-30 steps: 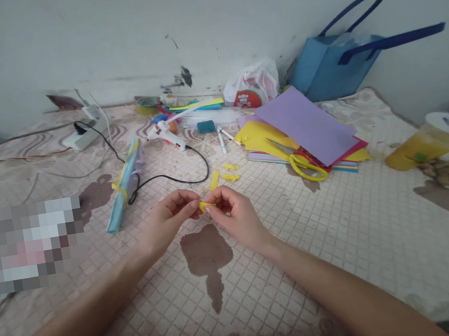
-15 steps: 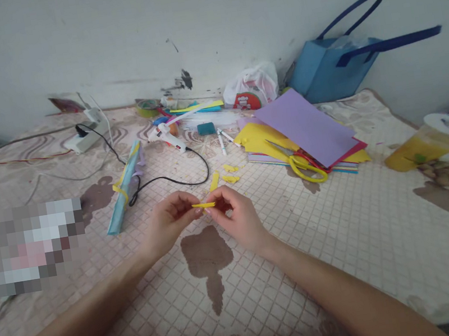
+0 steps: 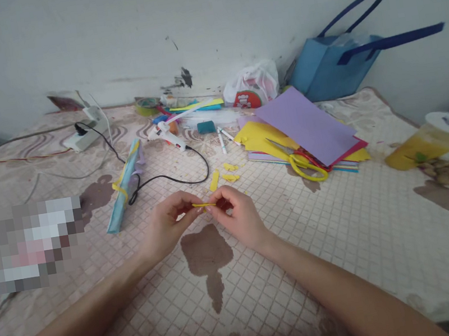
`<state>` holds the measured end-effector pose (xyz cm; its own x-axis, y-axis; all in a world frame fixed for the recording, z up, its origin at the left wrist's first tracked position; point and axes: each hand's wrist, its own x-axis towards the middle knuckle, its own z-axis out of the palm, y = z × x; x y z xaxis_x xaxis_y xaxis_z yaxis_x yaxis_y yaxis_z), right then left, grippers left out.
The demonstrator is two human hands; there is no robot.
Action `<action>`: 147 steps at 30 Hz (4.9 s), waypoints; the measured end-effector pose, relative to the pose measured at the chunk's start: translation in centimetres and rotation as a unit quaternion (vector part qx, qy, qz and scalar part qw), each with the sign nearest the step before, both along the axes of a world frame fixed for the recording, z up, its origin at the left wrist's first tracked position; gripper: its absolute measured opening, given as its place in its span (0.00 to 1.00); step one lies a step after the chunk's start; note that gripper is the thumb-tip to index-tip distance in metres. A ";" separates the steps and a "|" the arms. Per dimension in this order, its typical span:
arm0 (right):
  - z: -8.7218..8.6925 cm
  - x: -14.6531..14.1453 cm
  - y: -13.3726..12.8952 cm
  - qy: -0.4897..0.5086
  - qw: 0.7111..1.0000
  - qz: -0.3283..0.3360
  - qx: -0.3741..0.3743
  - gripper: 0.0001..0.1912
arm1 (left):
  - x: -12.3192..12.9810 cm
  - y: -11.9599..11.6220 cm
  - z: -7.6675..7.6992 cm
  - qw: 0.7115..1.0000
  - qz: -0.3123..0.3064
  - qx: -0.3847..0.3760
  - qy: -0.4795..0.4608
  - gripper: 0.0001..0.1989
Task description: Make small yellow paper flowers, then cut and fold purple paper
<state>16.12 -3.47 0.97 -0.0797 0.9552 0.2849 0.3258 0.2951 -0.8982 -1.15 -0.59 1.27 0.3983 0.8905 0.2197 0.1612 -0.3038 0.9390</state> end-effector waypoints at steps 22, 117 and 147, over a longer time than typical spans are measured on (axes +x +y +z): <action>0.2 0.0 -0.3 -0.107 0.987 -0.004 0.121 0.05 | -0.1 0.1 -0.1 1.000 0.009 0.006 0.028 0.06; 0.4 0.1 0.0 0.077 0.995 0.015 -0.066 0.06 | 0.7 -0.3 -0.1 0.987 0.034 -0.125 -0.090 0.09; 0.5 0.0 0.1 0.124 0.973 0.076 -0.180 0.11 | 0.5 0.0 0.2 0.969 0.036 -0.221 -0.100 0.10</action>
<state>16.09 -3.36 1.49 -0.1986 0.9794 -0.0368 0.0637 -0.0245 -0.9977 -0.62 -0.55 1.43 0.3202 0.9392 -0.1236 -0.0313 0.1409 0.9895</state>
